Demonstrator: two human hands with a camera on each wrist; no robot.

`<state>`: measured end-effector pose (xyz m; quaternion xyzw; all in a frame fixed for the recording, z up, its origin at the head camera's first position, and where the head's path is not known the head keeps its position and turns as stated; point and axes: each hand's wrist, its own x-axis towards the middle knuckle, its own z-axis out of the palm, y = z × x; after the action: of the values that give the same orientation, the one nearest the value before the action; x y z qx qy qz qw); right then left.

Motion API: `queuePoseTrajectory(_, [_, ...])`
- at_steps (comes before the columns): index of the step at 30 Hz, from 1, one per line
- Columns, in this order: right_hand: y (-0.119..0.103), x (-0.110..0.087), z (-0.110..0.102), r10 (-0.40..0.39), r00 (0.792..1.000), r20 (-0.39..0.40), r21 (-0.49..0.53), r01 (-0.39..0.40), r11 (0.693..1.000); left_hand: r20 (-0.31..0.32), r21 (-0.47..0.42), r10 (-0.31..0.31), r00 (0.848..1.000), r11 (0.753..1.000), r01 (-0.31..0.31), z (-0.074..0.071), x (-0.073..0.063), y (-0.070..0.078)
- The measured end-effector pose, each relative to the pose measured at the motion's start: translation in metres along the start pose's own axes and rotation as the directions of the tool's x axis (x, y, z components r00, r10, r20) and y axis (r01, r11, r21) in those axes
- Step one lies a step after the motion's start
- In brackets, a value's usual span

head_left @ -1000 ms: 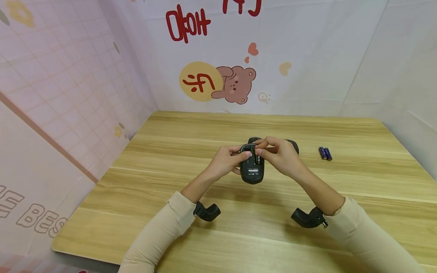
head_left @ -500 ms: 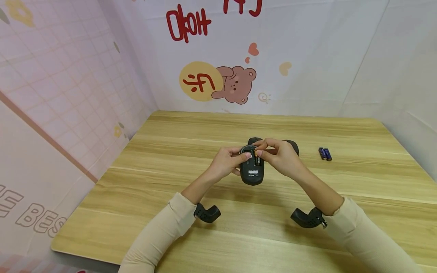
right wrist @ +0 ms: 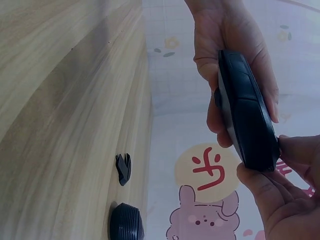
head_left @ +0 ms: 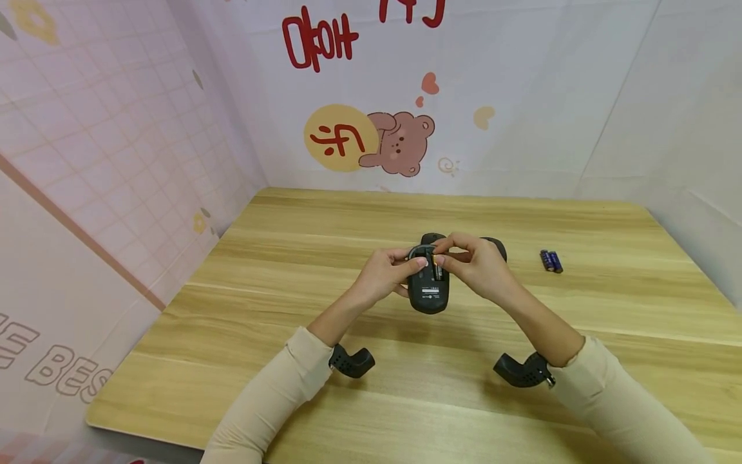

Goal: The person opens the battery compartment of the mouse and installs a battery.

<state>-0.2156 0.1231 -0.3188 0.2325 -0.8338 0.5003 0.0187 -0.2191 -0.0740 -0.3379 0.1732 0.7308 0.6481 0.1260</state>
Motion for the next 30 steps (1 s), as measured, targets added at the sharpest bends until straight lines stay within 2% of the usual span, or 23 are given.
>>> queuePoseTrajectory(11, [-0.0039, 0.0005, 0.0007, -0.01, 0.999, -0.039, 0.039, 0.012, 0.999, 0.019, 0.018, 0.014, 1.0, 1.0, -0.014, -0.0007, 0.0004, 0.0039])
queuePoseTrajectory(19, [-0.0037, 0.0016, 0.0007, -0.018, 0.999, -0.036, 0.037, 0.019, 0.999, 0.025, 0.008, 0.016, 1.0, 1.0, -0.016, -0.0007, 0.0013, 0.0038])
queuePoseTrajectory(30, [-0.003, 0.0031, 0.0033, -0.004, 0.999, -0.054, 0.015, 0.005, 1.0, 0.025, 0.037, 0.005, 1.0, 0.999, -0.006, -0.0023, 0.0018, 0.003])
